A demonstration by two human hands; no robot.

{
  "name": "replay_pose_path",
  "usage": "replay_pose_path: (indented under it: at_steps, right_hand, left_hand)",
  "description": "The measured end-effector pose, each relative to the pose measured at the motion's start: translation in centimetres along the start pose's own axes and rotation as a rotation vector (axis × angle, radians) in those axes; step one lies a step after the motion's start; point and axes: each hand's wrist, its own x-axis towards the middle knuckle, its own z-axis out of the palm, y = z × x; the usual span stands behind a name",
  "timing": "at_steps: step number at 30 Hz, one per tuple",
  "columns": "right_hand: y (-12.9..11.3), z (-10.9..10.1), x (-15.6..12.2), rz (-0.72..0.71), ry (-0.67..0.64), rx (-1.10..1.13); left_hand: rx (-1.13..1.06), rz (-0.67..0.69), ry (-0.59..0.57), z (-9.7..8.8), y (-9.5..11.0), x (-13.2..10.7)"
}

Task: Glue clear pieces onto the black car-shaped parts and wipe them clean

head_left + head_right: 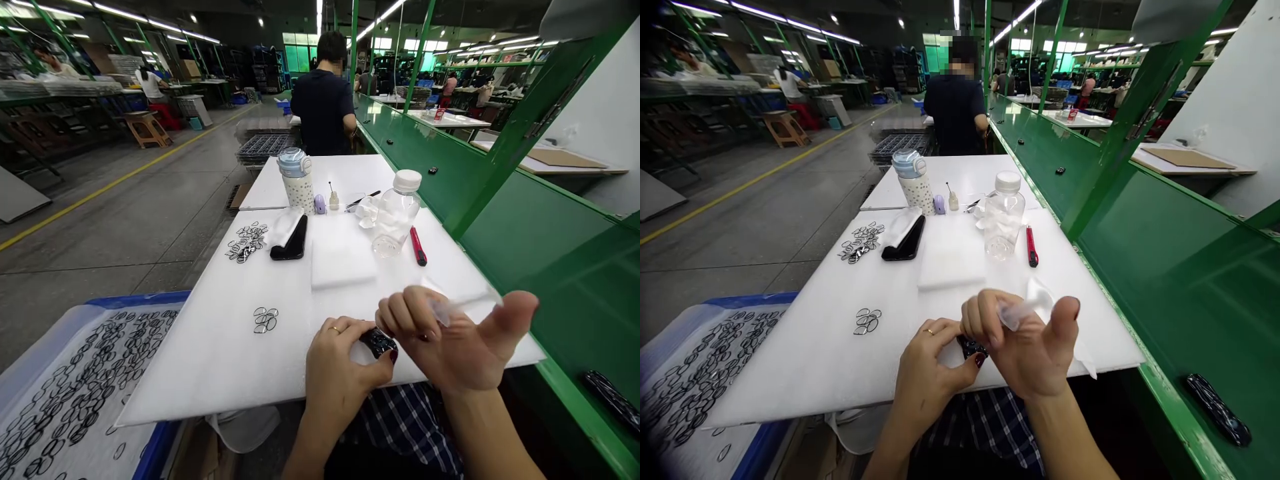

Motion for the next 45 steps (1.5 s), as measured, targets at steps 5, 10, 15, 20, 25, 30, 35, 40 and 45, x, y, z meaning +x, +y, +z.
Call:
replay_pose_path:
  at_steps: [5, 10, 15, 20, 25, 30, 35, 40, 45]
  right_hand:
    - [1.3, 0.1, -0.1, 0.039, 0.036, 0.332]
    - [2.1, 0.0, 0.0, 0.040, 0.023, 0.447]
    - [2.0, 0.3, 0.1, 0.033, 0.004, 0.433]
    - [1.9, 0.5, 0.1, 0.002, 0.025, 0.391]
    - [1.8, 0.7, 0.0, -0.009, 0.053, 0.354]
    - [1.7, 0.8, 0.0, -0.025, 0.093, 0.348]
    - [1.7, 1.1, 0.0, -0.044, 0.154, 0.338]
    - [1.3, 1.2, 0.0, -0.031, 0.194, 0.311]
    - [1.6, 1.4, 0.1, -0.038, 0.232, 0.266]
  left_hand:
    - [-0.041, -0.063, 0.006, -0.2, 0.2, 0.2]
    - [-0.039, -0.068, 0.014, 0.1, 0.2, 0.3]
    - [-0.030, -0.060, 0.015, 0.0, 0.2, 0.2]
    - [-0.031, -0.050, 0.016, 0.0, 0.2, 0.3]
    - [-0.031, -0.032, 0.022, 0.2, -0.1, 0.4]
    - [-0.039, -0.027, 0.018, 0.2, -0.3, 0.3]
    - [-0.018, -0.037, 0.032, 0.2, -0.1, 0.2]
    - [-0.009, -0.030, 0.030, 0.2, 0.0, 0.2]
    - [-0.012, -0.025, 0.026, 0.2, -0.1, 0.2]
